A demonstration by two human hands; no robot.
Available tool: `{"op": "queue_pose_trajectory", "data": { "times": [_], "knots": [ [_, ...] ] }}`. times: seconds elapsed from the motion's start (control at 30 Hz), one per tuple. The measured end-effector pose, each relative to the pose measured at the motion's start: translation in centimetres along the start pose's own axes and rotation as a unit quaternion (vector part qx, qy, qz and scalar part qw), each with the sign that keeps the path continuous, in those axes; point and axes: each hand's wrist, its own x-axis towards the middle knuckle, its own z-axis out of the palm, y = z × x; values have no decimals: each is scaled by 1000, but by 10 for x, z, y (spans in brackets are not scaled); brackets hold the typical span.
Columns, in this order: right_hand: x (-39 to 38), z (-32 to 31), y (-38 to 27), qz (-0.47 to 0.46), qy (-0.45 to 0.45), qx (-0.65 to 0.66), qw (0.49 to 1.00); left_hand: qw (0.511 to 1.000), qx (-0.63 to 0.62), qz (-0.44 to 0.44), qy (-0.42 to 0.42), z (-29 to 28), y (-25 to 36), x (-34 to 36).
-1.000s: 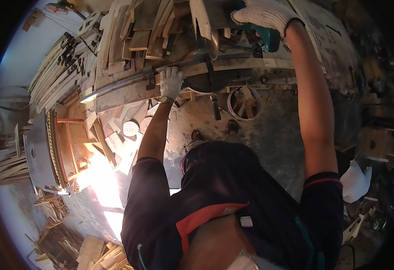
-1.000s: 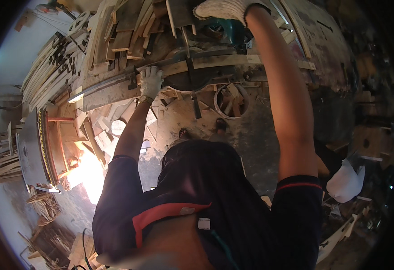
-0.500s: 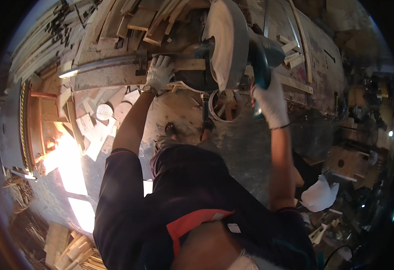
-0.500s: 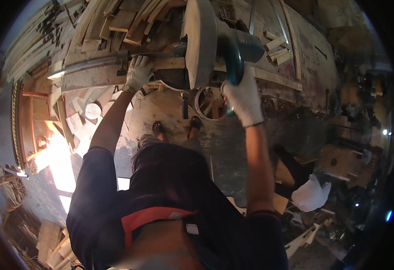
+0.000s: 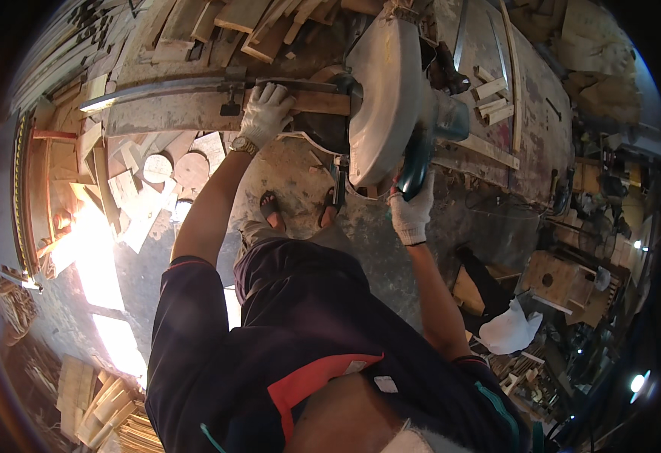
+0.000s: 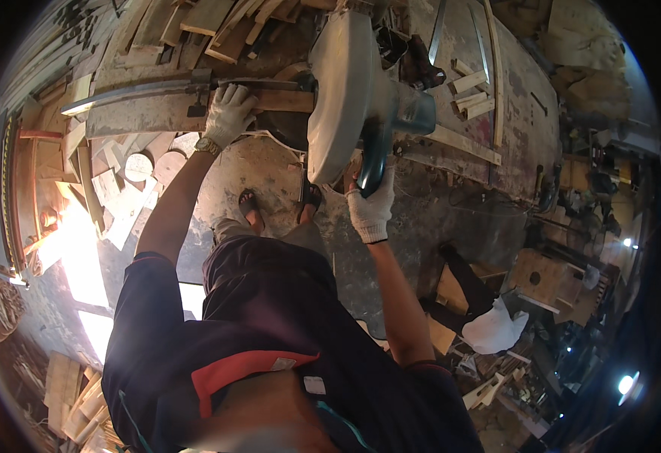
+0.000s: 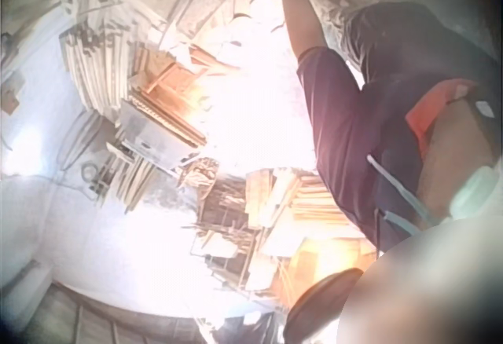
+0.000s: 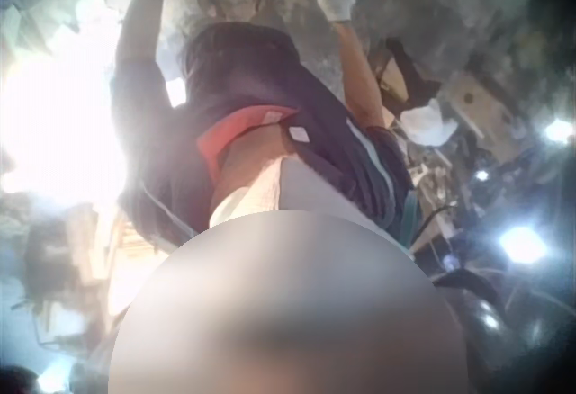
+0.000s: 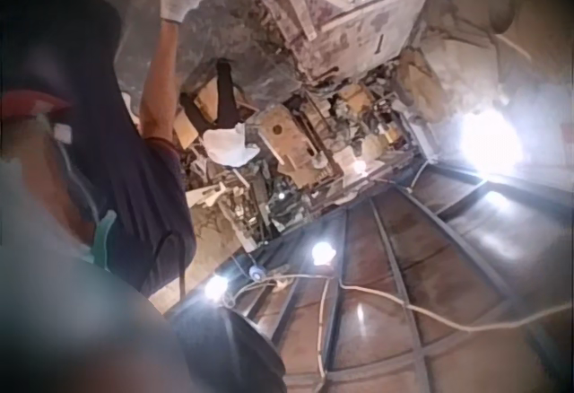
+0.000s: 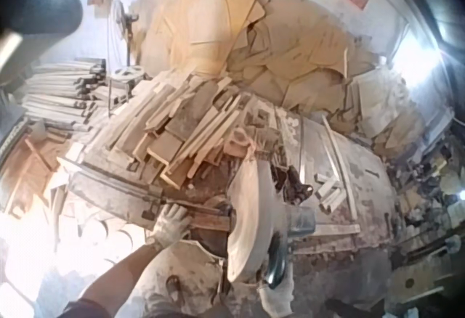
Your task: The person uses a circular saw to cut multiple pieces of wood on a workbench, then uses an angle grinder to smooth the edges of the cut pieces. The person handles the wood pieces one at a time, adjusting their position before each cut and grind.
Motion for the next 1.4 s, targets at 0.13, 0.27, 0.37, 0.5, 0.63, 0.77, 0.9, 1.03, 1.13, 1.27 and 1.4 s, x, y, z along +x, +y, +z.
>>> {"op": "queue_pose_trajectory", "data": {
  "times": [0.13, 0.27, 0.37, 0.5, 0.63, 0.77, 0.9, 1.03, 1.13, 1.27, 1.4],
  "knots": [
    [4, 5, 60, -39, 34, -84, 995, 1000, 2, 3, -28, -7, 7, 5],
    [8, 1, 39, -24, -2, -63, 998, 1000, 16, -4, -20, -2, 4, 4],
    [7, -17, -63, -19, -25, -97, 995, 1000, 19, -14, -14, 2, 3, 2],
    [34, -53, -185, -15, -100, -105, 989, 999, 24, -35, 5, -8, 19, 5],
    [88, -71, -249, -118, -160, -208, 958, 999, 28, -33, 3, -10, 27, -12],
    [182, -95, -209, -517, -126, -244, 811, 997, 78, 1, -8, -5, 40, -29],
    [113, -71, -168, -139, -166, 210, 954, 999, 53, -3, -4, -29, 67, -59],
    [76, -44, -15, -73, -204, 10, 976, 967, -139, -135, -165, -31, 126, -93],
    [31, -35, 60, 23, -278, 40, 960, 885, -320, -223, -256, -46, 177, -93],
    [24, -69, 71, 86, -256, -2, 963, 838, -439, -230, -227, -21, 216, -105],
    [63, -155, 77, 177, -40, 71, 981, 921, -289, -224, -133, -47, 251, -69]
  ]
}}
